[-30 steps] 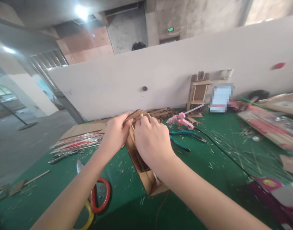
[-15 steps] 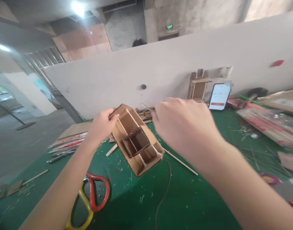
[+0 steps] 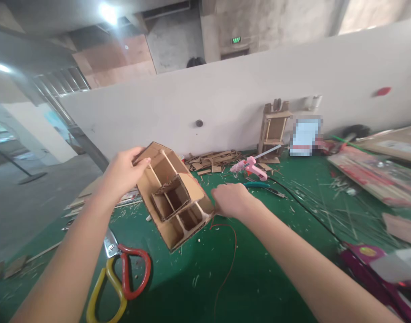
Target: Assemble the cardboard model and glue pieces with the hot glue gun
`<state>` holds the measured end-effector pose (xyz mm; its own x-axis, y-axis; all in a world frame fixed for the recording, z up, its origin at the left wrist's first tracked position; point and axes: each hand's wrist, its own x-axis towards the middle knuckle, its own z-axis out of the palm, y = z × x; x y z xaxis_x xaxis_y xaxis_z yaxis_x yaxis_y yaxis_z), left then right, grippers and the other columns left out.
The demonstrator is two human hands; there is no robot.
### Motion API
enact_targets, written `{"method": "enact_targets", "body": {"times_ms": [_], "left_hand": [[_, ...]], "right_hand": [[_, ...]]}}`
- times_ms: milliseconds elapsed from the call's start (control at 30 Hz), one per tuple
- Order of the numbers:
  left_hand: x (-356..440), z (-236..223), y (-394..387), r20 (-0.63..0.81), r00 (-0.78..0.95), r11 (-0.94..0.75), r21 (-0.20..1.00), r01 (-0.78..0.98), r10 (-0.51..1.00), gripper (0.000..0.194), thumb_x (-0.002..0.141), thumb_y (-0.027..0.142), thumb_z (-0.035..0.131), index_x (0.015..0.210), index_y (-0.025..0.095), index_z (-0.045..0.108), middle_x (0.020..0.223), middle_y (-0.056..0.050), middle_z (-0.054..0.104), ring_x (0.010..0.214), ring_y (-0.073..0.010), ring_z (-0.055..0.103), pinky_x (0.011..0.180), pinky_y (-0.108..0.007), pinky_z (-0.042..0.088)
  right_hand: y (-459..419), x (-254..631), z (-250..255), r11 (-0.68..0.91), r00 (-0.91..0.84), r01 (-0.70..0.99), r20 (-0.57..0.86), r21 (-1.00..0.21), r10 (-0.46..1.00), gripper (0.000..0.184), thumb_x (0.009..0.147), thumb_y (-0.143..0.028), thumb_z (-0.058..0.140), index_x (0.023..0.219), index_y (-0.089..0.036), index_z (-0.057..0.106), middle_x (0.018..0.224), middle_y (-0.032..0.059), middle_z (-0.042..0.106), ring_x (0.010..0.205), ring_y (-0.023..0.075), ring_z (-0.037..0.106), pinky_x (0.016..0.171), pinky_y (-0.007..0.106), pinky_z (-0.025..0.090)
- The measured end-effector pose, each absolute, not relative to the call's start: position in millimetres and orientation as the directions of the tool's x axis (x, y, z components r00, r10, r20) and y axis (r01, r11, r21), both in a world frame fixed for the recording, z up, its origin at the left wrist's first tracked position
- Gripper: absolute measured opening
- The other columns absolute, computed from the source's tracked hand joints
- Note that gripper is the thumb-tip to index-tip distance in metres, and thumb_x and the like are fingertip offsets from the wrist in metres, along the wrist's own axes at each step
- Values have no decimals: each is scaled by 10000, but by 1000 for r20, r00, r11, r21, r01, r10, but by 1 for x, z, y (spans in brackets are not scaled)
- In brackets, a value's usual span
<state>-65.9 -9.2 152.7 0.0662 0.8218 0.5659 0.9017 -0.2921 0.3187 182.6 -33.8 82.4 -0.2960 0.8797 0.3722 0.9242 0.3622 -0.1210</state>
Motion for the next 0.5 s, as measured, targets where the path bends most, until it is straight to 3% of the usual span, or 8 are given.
{"method": "enact_targets", "body": {"times_ms": [100, 200, 300, 367, 433, 500], "left_hand": [[-70, 159, -12, 639, -15, -226, 294, 929, 769, 252, 845, 279, 474, 993, 181, 653, 794, -56, 677, 665, -182, 592, 604, -288, 434], [-76, 167, -17, 709, -90, -152, 270, 951, 699, 220, 834, 278, 487, 938, 181, 655, 690, -26, 610, 611, -166, 542, 569, -272, 399], [-84, 172, -20, 742, -114, -156, 284, 946, 661, 202, 839, 273, 487, 917, 169, 642, 696, -22, 593, 612, -155, 510, 554, -260, 378], [-88, 173, -21, 752, -112, -192, 305, 933, 650, 204, 845, 266, 487, 938, 152, 629, 749, -27, 611, 643, -150, 508, 575, -254, 388], [-91, 172, -21, 759, -112, -218, 319, 922, 641, 212, 851, 260, 486, 965, 143, 621, 793, -31, 624, 672, -148, 512, 601, -250, 401], [-93, 172, -21, 766, -117, -200, 307, 931, 632, 215, 858, 263, 482, 964, 143, 626, 778, -28, 617, 667, -149, 509, 600, -251, 397]], "right_hand": [[-36, 192, 93, 426, -410, 895, 133, -131, 902, 132, 608, -95, 710, 662, -207, 667, 644, 13, 677, 555, 161, 605, 510, 252, 389], [-33, 196, 97, 437, -448, 877, -12, -202, 894, 133, 584, -258, 788, 633, -226, 668, 541, -19, 622, 467, 146, 559, 447, 244, 349], [-30, 190, 93, 460, -487, 827, -3, -322, 874, 226, 670, -440, 738, 758, -237, 696, 627, -22, 657, 496, 122, 568, 449, 228, 356], [-29, 185, 91, 487, -511, 776, 55, -401, 858, 233, 797, -453, 611, 853, -244, 698, 706, -28, 672, 554, 94, 579, 492, 200, 380], [-28, 181, 92, 510, -526, 730, 102, -455, 844, 248, 855, -414, 525, 827, -248, 707, 703, -41, 662, 583, 73, 571, 523, 175, 387], [-26, 184, 96, 504, -511, 718, 129, -479, 850, 253, 826, -377, 552, 692, -226, 705, 619, -50, 626, 558, 67, 552, 518, 170, 380]]}}
